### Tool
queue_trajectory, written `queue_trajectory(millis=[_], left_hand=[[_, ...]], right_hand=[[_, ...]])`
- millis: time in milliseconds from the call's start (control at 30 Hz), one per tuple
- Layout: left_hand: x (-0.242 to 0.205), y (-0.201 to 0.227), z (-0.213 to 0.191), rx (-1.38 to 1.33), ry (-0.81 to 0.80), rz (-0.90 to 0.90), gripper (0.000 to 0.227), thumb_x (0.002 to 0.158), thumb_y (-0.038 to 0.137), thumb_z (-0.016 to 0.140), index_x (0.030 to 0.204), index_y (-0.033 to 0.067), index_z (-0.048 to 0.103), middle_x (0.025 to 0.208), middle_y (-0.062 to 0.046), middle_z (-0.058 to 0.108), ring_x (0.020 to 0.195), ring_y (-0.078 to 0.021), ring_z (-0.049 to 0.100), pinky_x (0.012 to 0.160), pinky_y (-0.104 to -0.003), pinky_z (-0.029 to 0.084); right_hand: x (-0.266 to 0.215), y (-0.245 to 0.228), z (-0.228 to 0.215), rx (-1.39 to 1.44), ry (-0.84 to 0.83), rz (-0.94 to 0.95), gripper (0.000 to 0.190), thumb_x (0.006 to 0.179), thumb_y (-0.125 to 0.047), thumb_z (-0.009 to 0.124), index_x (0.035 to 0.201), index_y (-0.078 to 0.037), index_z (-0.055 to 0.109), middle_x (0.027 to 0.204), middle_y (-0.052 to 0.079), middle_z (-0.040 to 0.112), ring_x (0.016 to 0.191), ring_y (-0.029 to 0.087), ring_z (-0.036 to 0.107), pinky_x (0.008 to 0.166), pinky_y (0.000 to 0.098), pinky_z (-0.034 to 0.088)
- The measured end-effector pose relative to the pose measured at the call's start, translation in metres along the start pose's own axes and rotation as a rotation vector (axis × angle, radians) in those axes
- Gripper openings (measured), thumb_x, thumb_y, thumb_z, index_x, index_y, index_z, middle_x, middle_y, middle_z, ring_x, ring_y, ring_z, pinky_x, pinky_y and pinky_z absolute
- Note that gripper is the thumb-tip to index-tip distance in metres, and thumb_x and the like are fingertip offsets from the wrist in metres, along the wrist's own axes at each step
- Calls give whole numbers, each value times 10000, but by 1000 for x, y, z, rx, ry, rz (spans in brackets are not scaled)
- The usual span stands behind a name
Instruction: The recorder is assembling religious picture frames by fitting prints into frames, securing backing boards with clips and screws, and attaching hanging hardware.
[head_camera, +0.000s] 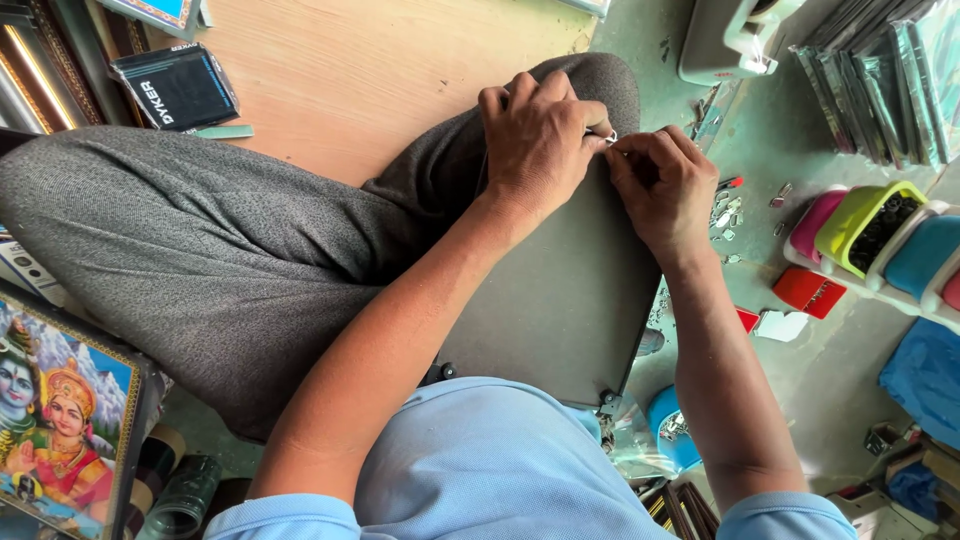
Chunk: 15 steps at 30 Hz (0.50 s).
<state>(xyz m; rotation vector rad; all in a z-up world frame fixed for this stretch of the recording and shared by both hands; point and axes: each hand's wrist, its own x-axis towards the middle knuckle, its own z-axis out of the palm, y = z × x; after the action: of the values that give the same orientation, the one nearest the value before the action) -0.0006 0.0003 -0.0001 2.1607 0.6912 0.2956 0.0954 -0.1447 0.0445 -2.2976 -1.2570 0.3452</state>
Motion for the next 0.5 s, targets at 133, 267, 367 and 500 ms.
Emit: queue_trajectory(millis=[133,267,367,500], left_hand=[[1,-1,1,11,-17,-5,101,780,337,853,835,278,791,956,30,647,1016,-226,560,928,-486,329],[1,0,0,13,-29,-9,93,783,334,851,834,283,792,956,30,648,1016,-227,559,924,-484,327],[2,0,1,12,-39,-13,87,787,332,850,833,285,792,956,30,648,1014,-225,559,921,-484,325],[3,-1,4,27,-56,-22,92,790,335,851,834,284,788,959,29,648,1012,-223,557,917,-480,325]], right_hand=[[1,2,-1,-16,-16,32,115,959,-53,835,1021,-40,740,866,68,646,724,162,659,661,303,529],[1,5,-1,8,-24,18,136,960,-65,841,1035,-35,732,894,63,662,753,147,669,682,291,538],[-1,12,-1,155,-27,68,146,964,-44,829,1044,-19,709,928,33,678,795,104,668,713,263,547],[-6,19,-5,410,-46,323,120,974,-27,814,1007,-13,699,854,-12,671,709,46,587,623,221,476]])
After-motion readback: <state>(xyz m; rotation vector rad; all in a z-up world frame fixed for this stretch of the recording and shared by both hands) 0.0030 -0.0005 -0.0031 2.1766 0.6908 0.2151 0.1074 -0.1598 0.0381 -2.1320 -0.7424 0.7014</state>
